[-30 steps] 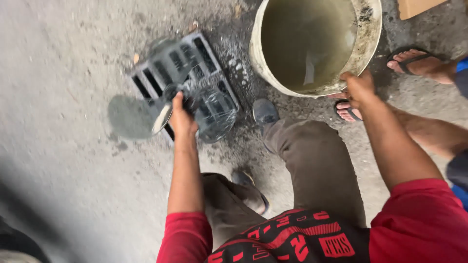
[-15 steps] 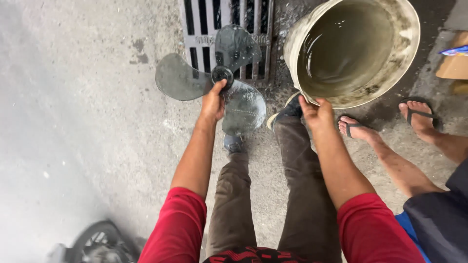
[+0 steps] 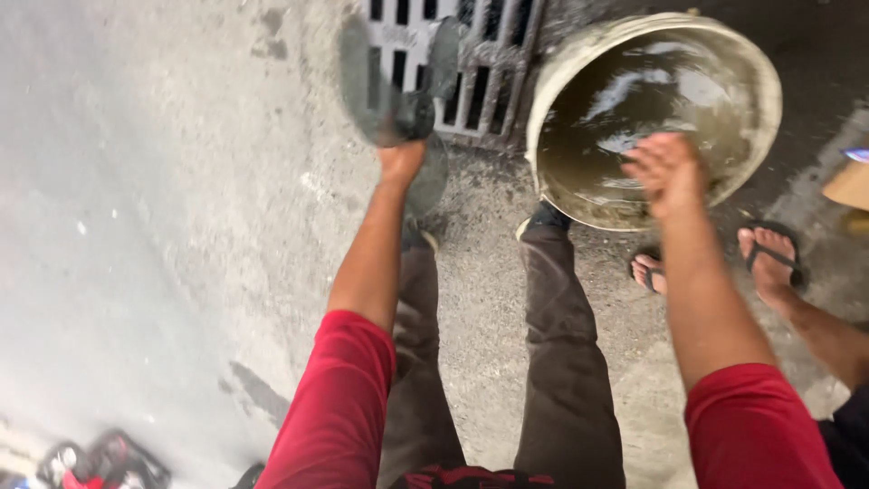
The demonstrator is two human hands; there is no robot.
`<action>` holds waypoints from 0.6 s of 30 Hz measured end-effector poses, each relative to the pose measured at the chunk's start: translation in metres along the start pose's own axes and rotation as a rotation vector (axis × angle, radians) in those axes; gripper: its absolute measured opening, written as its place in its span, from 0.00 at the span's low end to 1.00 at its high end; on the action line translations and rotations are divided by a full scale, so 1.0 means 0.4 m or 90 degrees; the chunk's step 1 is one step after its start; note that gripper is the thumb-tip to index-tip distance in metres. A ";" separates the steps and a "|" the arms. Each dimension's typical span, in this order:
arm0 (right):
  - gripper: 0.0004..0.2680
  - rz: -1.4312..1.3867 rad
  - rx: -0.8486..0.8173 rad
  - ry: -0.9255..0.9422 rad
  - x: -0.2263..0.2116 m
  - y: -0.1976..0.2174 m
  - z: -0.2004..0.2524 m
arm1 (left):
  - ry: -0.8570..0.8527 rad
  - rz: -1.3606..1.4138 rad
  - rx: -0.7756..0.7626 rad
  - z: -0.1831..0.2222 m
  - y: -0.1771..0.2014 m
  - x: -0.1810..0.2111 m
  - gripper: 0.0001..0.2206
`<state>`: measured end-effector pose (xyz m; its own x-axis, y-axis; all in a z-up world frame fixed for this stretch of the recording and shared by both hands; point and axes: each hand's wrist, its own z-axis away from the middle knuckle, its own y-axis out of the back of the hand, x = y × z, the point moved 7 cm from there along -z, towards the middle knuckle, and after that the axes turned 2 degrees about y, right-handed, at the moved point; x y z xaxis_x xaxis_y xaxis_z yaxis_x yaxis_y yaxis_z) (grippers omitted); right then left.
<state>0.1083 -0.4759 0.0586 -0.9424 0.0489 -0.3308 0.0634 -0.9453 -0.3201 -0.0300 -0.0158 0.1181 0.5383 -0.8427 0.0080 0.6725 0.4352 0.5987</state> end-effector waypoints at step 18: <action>0.13 0.076 0.042 0.240 -0.250 -0.564 0.265 | -0.090 0.182 0.498 -0.151 0.001 0.070 0.26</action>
<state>0.1536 -0.3018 0.2581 -0.7419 0.0409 -0.6692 0.1319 -0.9697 -0.2055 0.0158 -0.0203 0.0703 0.5304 -0.7882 0.3122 -0.0530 0.3367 0.9401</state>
